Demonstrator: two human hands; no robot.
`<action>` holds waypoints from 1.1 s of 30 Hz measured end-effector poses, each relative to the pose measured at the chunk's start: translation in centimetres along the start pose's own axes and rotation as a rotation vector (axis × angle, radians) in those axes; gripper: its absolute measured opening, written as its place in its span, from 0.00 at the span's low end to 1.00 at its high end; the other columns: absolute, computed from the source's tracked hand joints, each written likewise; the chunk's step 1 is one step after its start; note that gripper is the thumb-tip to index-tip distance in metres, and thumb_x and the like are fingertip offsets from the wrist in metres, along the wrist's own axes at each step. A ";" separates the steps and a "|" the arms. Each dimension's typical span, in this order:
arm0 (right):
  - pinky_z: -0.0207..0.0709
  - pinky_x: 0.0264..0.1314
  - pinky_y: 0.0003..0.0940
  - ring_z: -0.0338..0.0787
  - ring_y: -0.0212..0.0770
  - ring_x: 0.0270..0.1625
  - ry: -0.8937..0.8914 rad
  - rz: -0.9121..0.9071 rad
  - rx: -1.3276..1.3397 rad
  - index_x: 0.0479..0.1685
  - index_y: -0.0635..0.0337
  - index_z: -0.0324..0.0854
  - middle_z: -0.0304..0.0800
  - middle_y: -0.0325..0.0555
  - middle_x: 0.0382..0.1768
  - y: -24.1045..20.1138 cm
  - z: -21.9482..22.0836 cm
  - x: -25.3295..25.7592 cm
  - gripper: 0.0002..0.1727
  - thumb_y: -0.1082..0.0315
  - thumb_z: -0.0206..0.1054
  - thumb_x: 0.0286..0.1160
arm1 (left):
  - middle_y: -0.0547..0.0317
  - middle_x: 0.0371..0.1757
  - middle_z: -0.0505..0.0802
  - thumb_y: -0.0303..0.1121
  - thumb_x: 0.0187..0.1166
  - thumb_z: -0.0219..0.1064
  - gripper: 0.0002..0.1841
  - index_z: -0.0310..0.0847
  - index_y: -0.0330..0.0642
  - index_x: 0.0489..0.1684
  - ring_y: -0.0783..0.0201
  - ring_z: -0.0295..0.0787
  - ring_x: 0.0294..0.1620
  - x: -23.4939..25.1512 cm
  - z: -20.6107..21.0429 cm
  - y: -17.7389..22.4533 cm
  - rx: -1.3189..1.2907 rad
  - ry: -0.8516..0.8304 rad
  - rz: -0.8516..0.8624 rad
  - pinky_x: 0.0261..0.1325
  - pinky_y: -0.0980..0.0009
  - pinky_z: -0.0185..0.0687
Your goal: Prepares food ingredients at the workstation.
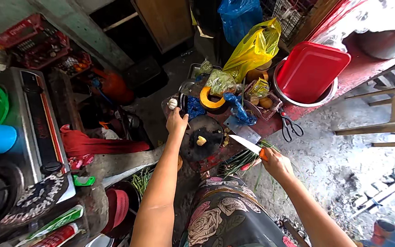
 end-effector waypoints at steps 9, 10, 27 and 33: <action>0.81 0.60 0.67 0.90 0.67 0.63 -0.024 0.074 0.030 0.68 0.67 0.80 0.86 0.66 0.66 -1.7 1.6 3.4 0.21 0.67 0.67 0.79 | 0.41 0.63 0.89 0.32 0.82 0.67 0.13 0.89 0.41 0.59 0.43 0.89 0.61 1.8 -0.7 1.9 0.015 0.080 0.252 0.63 0.42 0.82; 0.81 0.60 0.67 0.90 0.67 0.63 -0.016 0.075 0.038 0.68 0.67 0.81 0.86 0.66 0.65 -1.7 1.5 3.5 0.21 0.67 0.67 0.78 | 0.41 0.63 0.89 0.31 0.81 0.67 0.13 0.90 0.42 0.59 0.42 0.88 0.63 2.2 -0.3 2.4 0.057 0.044 0.276 0.64 0.41 0.81; 0.81 0.60 0.65 0.91 0.67 0.59 0.214 0.031 0.277 0.66 0.73 0.81 0.88 0.69 0.59 -4.2 1.1 2.6 0.25 0.60 0.70 0.80 | 0.40 0.72 0.85 0.32 0.76 0.71 0.25 0.80 0.45 0.75 0.37 0.85 0.68 2.9 1.8 6.8 0.370 -0.176 0.249 0.60 0.36 0.82; 0.81 0.63 0.61 0.91 0.64 0.58 0.238 0.008 0.356 0.68 0.74 0.80 0.89 0.68 0.58 -4.7 1.5 1.8 0.25 0.64 0.71 0.78 | 0.36 0.65 0.89 0.25 0.79 0.64 0.22 0.78 0.40 0.74 0.36 0.86 0.68 0.6 -1.4 7.9 0.403 -0.162 0.188 0.61 0.37 0.81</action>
Point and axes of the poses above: each hand's wrist, its own x-axis towards the middle knuckle, its own z-axis out of the palm, y = z × x, the point moved 3 cm from there along x, towards the middle knuckle
